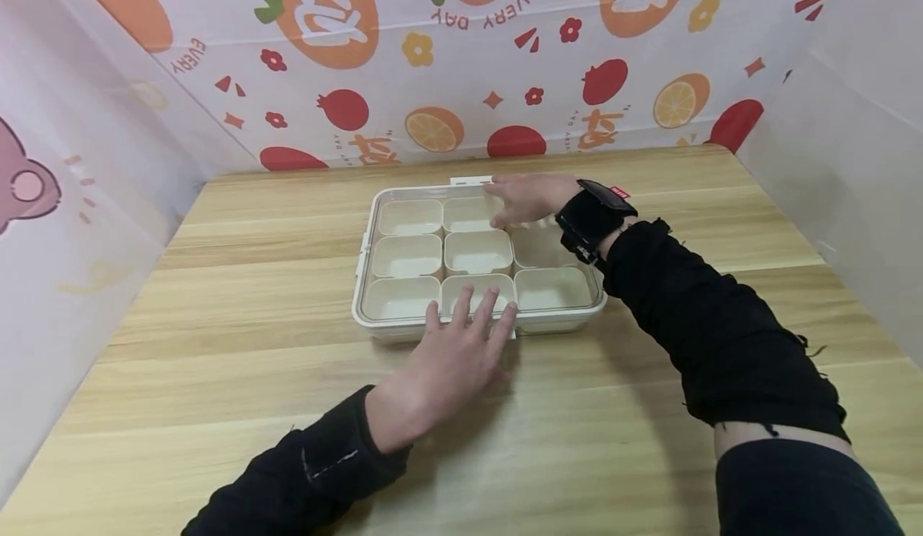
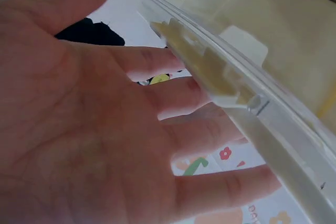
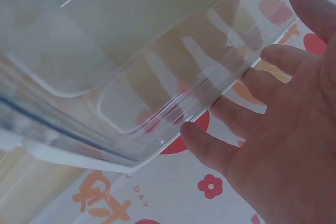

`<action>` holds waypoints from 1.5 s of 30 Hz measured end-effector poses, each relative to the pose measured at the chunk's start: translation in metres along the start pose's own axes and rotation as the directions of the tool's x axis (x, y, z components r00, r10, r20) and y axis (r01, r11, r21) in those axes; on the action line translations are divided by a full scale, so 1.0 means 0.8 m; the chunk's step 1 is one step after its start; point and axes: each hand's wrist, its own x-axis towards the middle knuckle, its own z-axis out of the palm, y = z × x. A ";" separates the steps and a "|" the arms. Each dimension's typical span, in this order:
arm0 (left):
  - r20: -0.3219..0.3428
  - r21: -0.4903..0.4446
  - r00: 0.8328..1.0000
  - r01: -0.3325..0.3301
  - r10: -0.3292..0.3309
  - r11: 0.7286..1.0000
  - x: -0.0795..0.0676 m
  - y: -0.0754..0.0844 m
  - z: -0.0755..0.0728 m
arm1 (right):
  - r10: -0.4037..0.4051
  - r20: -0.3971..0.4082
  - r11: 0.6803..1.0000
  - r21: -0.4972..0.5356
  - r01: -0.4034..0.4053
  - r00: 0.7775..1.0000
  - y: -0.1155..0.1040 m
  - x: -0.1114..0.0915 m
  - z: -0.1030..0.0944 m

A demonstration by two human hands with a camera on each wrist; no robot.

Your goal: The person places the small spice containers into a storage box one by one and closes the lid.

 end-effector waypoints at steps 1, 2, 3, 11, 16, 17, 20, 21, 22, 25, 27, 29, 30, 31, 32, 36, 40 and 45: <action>0.004 -0.020 1.000 0.004 -0.004 1.000 0.002 -0.002 -0.001 | 0.012 0.001 1.000 -0.008 -0.012 1.000 0.000 -0.001 0.000; 0.017 -0.040 1.000 0.008 -0.007 0.999 0.003 -0.005 -0.002 | 0.023 0.002 1.000 -0.017 -0.023 1.000 0.000 -0.003 0.000; 0.029 -0.072 1.000 0.006 -0.004 0.997 0.005 -0.010 -0.004 | 0.037 0.005 0.999 -0.022 -0.037 0.999 0.001 -0.005 0.000; 0.109 -0.242 0.991 0.106 -0.082 0.964 0.016 -0.087 0.002 | 0.175 0.033 0.978 -0.119 -0.170 0.984 0.000 -0.050 0.006; 0.142 -0.261 0.967 0.241 -0.210 0.935 0.023 -0.127 0.023 | 0.093 0.016 0.995 -0.043 -0.092 0.996 -0.019 -0.085 0.034; 0.149 -0.276 0.965 0.251 -0.216 0.928 0.023 -0.134 0.026 | 0.070 0.007 0.997 -0.025 -0.070 0.998 -0.024 -0.090 0.039; 0.144 -0.326 0.969 0.239 -0.201 0.915 0.023 -0.147 0.031 | 0.046 -0.042 0.999 0.026 -0.045 0.998 -0.035 -0.101 0.050; 0.138 -0.341 0.973 0.223 -0.187 0.913 0.023 -0.150 0.031 | 0.048 -0.059 0.998 0.038 -0.046 0.997 -0.038 -0.103 0.051; 0.132 -0.351 0.976 0.209 -0.173 0.913 0.023 -0.151 0.031 | 0.056 -0.073 0.998 0.046 -0.052 0.996 -0.039 -0.105 0.053; 0.114 -0.363 0.983 0.179 -0.147 0.914 0.024 -0.151 0.031 | 0.067 -0.090 0.996 0.068 -0.061 0.994 -0.039 -0.108 0.054; 0.112 -0.360 0.983 0.175 -0.143 0.917 0.024 -0.150 0.030 | 0.061 -0.084 0.995 0.081 -0.054 0.995 -0.038 -0.110 0.056; 0.114 -0.357 0.982 0.179 -0.148 0.917 0.024 -0.149 0.030 | 0.051 -0.082 0.995 0.094 -0.043 0.995 -0.036 -0.111 0.057; 0.115 -0.353 0.982 0.182 -0.150 0.918 0.024 -0.148 0.030 | 0.050 -0.081 0.994 0.105 -0.041 0.996 -0.035 -0.111 0.058; 0.114 -0.351 0.982 0.184 -0.153 0.918 0.024 -0.147 0.029 | 0.049 -0.080 0.993 0.114 -0.039 0.996 -0.034 -0.112 0.059; 0.114 -0.350 0.981 0.187 -0.156 0.918 0.023 -0.147 0.028 | 0.046 -0.081 0.993 0.114 -0.037 0.996 -0.034 -0.112 0.060; 0.109 -0.341 0.982 0.183 -0.155 0.922 0.022 -0.144 0.025 | 0.048 -0.088 0.992 0.119 -0.037 0.995 -0.032 -0.115 0.059; 0.105 -0.334 0.983 0.176 -0.150 0.926 0.021 -0.142 0.023 | 0.042 -0.121 0.996 0.078 -0.032 0.992 -0.030 -0.116 0.058; 0.077 -0.317 0.983 0.184 -0.169 0.930 0.022 -0.140 0.023 | 0.066 -0.230 0.998 0.032 -0.060 0.971 -0.027 -0.108 0.057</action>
